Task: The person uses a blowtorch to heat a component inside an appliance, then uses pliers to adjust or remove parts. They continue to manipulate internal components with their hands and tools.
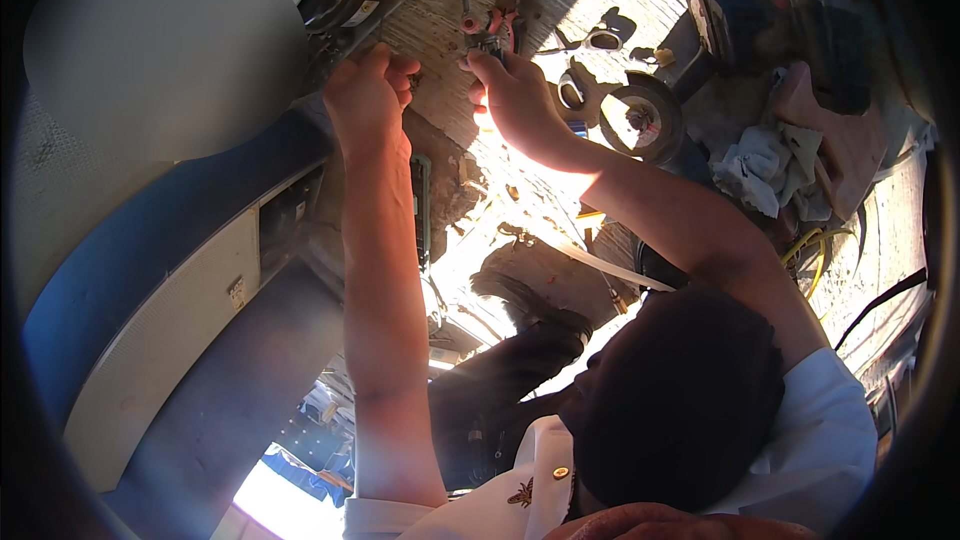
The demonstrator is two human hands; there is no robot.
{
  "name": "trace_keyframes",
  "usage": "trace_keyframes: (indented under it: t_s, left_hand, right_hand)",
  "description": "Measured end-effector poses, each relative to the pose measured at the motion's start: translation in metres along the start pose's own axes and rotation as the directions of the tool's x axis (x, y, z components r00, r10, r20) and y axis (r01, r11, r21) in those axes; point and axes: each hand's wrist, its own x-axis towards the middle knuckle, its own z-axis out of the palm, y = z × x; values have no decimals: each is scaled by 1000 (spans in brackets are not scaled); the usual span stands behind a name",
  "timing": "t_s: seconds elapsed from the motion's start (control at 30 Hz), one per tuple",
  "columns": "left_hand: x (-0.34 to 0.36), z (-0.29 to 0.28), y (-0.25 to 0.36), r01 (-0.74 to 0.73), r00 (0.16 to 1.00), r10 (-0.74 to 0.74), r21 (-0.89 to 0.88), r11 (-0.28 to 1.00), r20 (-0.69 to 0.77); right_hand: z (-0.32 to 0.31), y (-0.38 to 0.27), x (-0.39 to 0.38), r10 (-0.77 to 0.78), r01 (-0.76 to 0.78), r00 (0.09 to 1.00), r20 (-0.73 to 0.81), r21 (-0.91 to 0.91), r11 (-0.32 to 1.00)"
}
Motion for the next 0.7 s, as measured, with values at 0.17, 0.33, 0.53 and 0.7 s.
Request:
trace_keyframes:
  t_s: [0.17, 0.33, 0.53, 0.7]
  left_hand:
    - [-2, 0, 0, 9, 1000, -9, 2, 1000, -21]
    - [1, -2, -4, 8, 1000, -8, -29, 1000, 14]
    - [2, -1, -2, -34, 999, 33, -26, 999, -27]
    - [1, -1, -4, -30, 999, 29, -39, 999, -16]
  right_hand:
    - [1, -2, -1, -1, 1, 1000, -6, -9, 1000]
    - [2, 2, 1, -19, 20, 1000, -17, 44, 999]
    - [6, -4, -4, -3, 5, 999, -32, 90, 996]
    - [0, 3, 0, 11, -11, 1000, -17, 11, 1000]
